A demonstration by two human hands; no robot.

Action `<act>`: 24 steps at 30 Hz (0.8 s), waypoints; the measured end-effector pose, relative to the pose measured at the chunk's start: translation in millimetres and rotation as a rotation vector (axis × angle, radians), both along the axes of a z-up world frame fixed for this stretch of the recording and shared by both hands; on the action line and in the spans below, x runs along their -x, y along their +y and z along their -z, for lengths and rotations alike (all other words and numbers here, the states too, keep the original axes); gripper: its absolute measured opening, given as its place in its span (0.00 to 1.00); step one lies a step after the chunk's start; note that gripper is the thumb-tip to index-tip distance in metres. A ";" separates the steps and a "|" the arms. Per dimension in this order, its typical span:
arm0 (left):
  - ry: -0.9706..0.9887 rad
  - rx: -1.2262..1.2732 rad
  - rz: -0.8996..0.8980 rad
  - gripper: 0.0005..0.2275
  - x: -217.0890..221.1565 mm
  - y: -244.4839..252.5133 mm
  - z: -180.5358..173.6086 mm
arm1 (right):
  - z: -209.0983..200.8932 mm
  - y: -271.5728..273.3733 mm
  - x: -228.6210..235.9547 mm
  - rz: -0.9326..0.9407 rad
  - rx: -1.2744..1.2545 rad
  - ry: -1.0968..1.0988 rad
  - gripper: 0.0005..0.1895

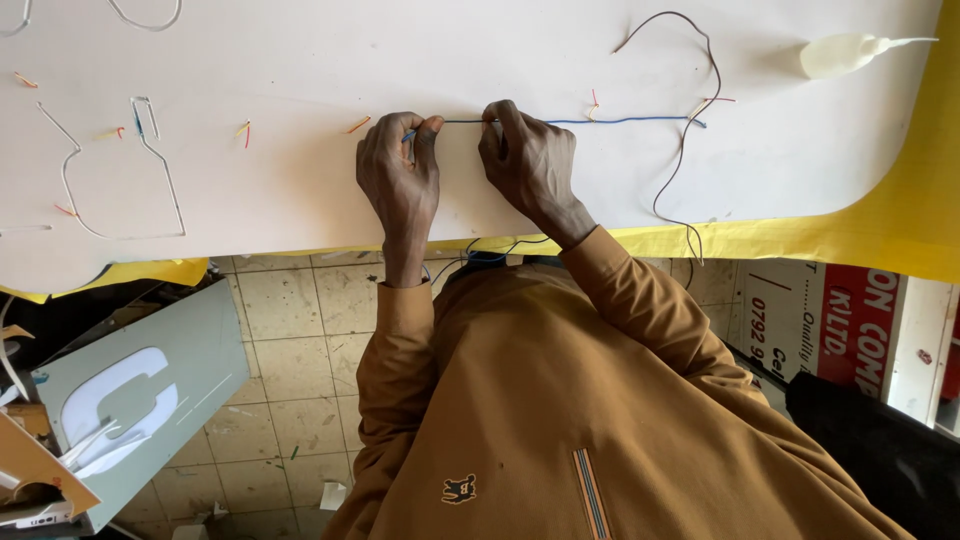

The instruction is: The person applies glue from a small white bottle to the ends of wires and then inserts them into holes on a white neon sign panel. They use pliers to cut a wire and a soldering iron to work on the connections. The person lifts and rotates the sign panel to access different sides while continuing to insert wires.

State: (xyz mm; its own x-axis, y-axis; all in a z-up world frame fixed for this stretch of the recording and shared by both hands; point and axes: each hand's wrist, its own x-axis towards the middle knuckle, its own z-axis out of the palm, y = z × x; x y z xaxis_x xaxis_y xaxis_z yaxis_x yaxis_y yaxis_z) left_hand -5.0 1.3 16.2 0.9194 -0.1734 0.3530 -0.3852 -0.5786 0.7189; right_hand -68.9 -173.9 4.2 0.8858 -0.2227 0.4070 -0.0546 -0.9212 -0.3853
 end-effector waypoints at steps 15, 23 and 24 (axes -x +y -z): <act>-0.069 0.105 -0.019 0.09 -3.6 -1.1 9.7 | -6.9 -1.5 -1.3 -0.074 0.002 -0.087 0.07; -0.093 0.084 -0.026 0.09 -3.2 -0.2 10.8 | -7.5 -1.8 -1.4 -0.091 -0.008 -0.087 0.07; -0.116 0.066 -0.023 0.08 -3.9 -0.2 10.9 | -6.2 -2.7 -1.4 -0.095 -0.012 -0.082 0.08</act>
State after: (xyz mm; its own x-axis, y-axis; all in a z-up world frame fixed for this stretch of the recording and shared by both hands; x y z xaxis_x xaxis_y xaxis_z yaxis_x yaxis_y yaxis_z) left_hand -1.1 1.2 5.3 0.8754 -0.1252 0.4669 -0.4547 -0.5410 0.7075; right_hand -67.5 -176.6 10.4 0.8671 -0.1451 0.4766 0.0645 -0.9159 -0.3961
